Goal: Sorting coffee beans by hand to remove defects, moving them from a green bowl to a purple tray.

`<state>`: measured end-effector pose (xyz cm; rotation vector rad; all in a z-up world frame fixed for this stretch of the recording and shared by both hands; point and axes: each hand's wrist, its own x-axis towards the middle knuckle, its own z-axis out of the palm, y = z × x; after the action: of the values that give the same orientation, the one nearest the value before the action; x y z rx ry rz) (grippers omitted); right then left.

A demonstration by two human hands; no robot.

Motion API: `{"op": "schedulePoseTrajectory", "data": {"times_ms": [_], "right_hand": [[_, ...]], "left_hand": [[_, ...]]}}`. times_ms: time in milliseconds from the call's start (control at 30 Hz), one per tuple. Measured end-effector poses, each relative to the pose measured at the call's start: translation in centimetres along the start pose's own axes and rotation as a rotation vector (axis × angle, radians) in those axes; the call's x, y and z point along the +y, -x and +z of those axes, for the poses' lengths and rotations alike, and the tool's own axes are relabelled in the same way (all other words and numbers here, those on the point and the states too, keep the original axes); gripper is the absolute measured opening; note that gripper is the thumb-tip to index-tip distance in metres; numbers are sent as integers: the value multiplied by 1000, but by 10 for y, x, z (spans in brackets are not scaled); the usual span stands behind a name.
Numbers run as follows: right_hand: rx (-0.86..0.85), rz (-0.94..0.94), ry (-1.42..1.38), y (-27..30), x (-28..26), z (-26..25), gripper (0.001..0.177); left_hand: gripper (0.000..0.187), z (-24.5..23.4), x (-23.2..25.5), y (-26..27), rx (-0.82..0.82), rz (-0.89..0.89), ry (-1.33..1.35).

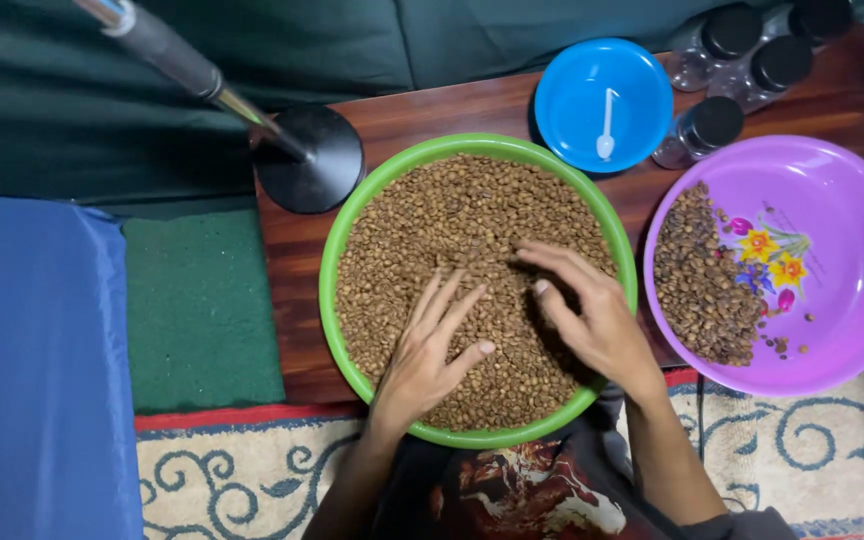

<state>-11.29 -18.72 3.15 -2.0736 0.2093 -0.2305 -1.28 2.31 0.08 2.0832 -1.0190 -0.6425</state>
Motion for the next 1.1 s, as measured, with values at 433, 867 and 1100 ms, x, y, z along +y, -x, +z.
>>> {"op": "schedulePoseTrajectory", "data": {"times_ms": [433, 867, 1100], "right_hand": [[-303, -42, 465, -10, 4, 71, 72], [-218, -135, 545, 0, 71, 88, 64], [-284, -13, 537, -14, 51, 78, 91]], "left_hand": [[59, -32, -40, 2, 241, 45, -221], [71, -11, -64, -4, 33, -8, -335], [73, -17, -68, -5, 79, 6, -348]]}}
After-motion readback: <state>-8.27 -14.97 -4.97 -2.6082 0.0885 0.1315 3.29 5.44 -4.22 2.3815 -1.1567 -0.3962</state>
